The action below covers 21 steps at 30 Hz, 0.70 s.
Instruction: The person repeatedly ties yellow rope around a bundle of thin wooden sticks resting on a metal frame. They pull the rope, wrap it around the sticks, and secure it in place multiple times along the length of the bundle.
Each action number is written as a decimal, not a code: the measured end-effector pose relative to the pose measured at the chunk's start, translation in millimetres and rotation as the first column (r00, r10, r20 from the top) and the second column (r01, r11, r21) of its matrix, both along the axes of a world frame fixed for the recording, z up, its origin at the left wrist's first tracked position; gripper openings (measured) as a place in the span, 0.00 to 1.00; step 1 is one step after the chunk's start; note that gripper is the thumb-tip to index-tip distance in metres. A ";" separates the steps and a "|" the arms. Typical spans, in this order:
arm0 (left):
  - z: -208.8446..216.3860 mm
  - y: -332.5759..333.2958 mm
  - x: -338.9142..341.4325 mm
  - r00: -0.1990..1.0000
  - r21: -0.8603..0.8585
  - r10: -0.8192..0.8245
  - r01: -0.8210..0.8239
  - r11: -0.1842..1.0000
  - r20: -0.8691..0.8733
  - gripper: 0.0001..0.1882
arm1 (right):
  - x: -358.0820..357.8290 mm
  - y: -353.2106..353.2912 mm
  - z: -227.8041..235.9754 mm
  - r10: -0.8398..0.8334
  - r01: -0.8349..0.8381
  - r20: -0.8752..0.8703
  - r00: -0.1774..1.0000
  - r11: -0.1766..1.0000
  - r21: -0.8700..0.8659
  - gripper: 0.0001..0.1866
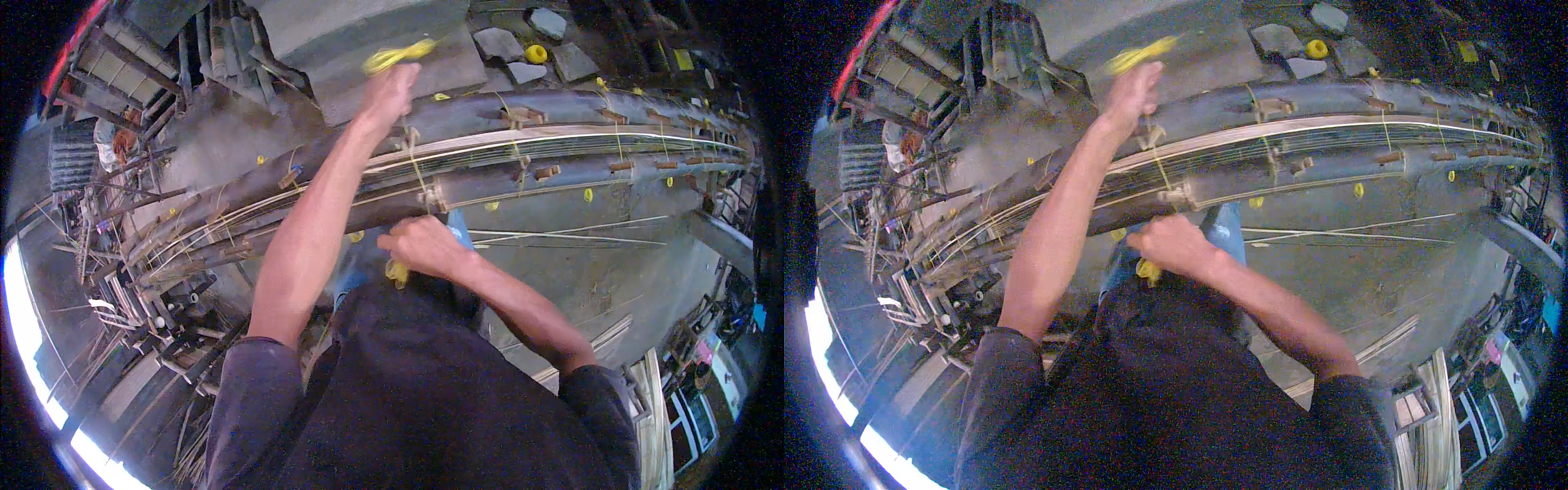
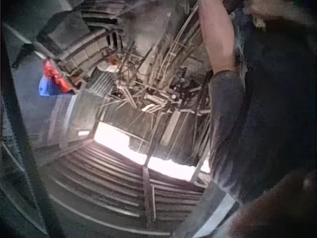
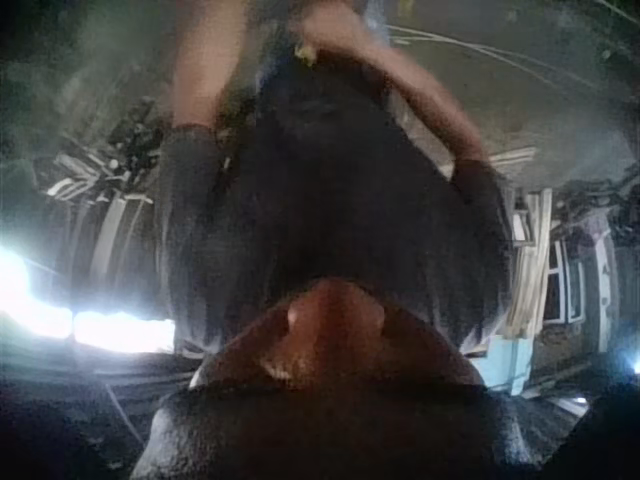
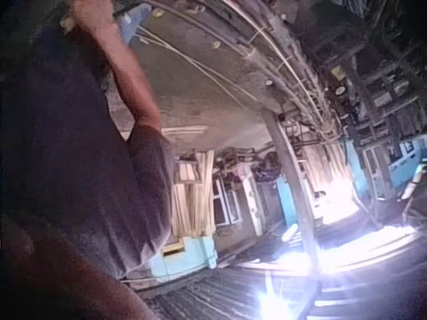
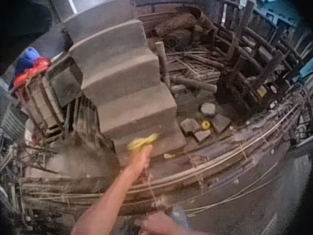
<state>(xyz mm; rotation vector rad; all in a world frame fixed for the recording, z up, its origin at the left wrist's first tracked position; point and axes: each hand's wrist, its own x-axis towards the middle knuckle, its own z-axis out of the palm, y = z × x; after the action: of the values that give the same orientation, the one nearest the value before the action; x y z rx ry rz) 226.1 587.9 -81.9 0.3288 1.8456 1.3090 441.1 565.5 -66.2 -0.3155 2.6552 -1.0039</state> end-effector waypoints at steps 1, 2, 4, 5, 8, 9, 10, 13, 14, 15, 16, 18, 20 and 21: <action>4.5 5.5 -9.8 0.998 -0.018 -0.069 0.068 0.998 -0.015 0.20 | -7.7 -1.8 -2.7 0.016 -0.016 -0.053 0.998 1.000 -0.007 0.18; 8.7 2.8 -22.4 0.991 -0.042 -0.133 0.133 0.990 -0.021 0.20 | -5.2 -2.6 12.3 -0.100 0.095 -0.215 0.972 0.995 -0.033 0.23; 21.7 -31.4 -64.1 0.791 -0.237 -0.344 0.256 0.937 -0.505 0.20 | 22.7 -3.8 61.0 -0.251 0.209 -0.252 0.935 0.961 -0.181 0.30; 27.8 -53.8 -87.9 0.660 -0.294 -0.385 0.250 0.923 -0.645 0.21 | 32.2 -11.9 75.3 -0.291 0.246 -0.133 0.947 0.929 -0.277 0.33; 53.9 -117.6 -129.2 0.559 -0.307 -0.376 0.219 0.926 -0.739 0.21 | 25.7 -76.9 59.6 0.223 0.836 0.836 0.501 -0.373 -0.402 0.34; 62.3 -133.6 -131.7 0.593 -0.270 -0.339 0.205 0.941 -0.730 0.20 | 0.7 -108.0 33.1 0.097 0.851 0.913 0.395 -0.413 -0.325 0.34; 67.7 -146.7 -126.3 0.613 -0.209 -0.294 0.209 0.955 -0.734 0.19 | -23.6 -139.0 -12.2 -0.049 0.846 0.938 0.344 -0.416 -0.332 0.25; 66.2 -209.2 -83.6 0.667 -0.144 -0.269 0.238 0.961 -0.695 0.16 | -30.5 -150.1 -30.1 -0.581 0.712 0.416 0.700 0.516 -0.477 0.12; 60.8 -231.5 -66.6 0.677 -0.181 -0.305 0.250 0.951 -0.669 0.16 | -31.8 -140.0 7.4 -0.517 0.508 0.068 0.853 0.794 -0.335 0.07; 52.3 -252.8 -45.3 0.700 -0.179 -0.312 0.259 0.949 -0.643 0.16 | -55.0 -121.5 89.9 -0.580 0.598 0.160 0.799 0.794 -0.109 0.03; 41.8 -262.6 -28.5 0.707 -0.167 -0.325 0.286 0.944 -0.628 0.16 | -66.9 -100.9 134.3 -0.642 0.705 0.308 0.702 0.688 -0.173 0.05; 15.4 -266.3 -10.8 0.684 -0.113 -0.244 0.231 0.966 -0.688 0.14 | -133.9 -97.0 212.1 -0.152 0.204 -0.195 0.969 0.938 0.279 0.08; -20.0 -256.1 6.1 0.527 -0.092 -0.080 0.002 0.996 -0.846 0.13 | -185.0 -125.0 185.0 0.232 -0.183 -0.251 0.940 0.961 0.205 0.10; -42.7 -245.6 13.3 0.349 -0.062 0.014 -0.204 0.977 -0.937 0.12 | -207.4 -131.5 176.2 0.239 -0.184 -0.286 0.928 0.961 0.206 0.11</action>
<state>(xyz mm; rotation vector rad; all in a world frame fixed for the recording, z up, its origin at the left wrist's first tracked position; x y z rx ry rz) 239.3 342.3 -124.6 1.0697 2.9838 1.0671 233.7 434.0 110.1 -0.7594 2.8778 -0.6936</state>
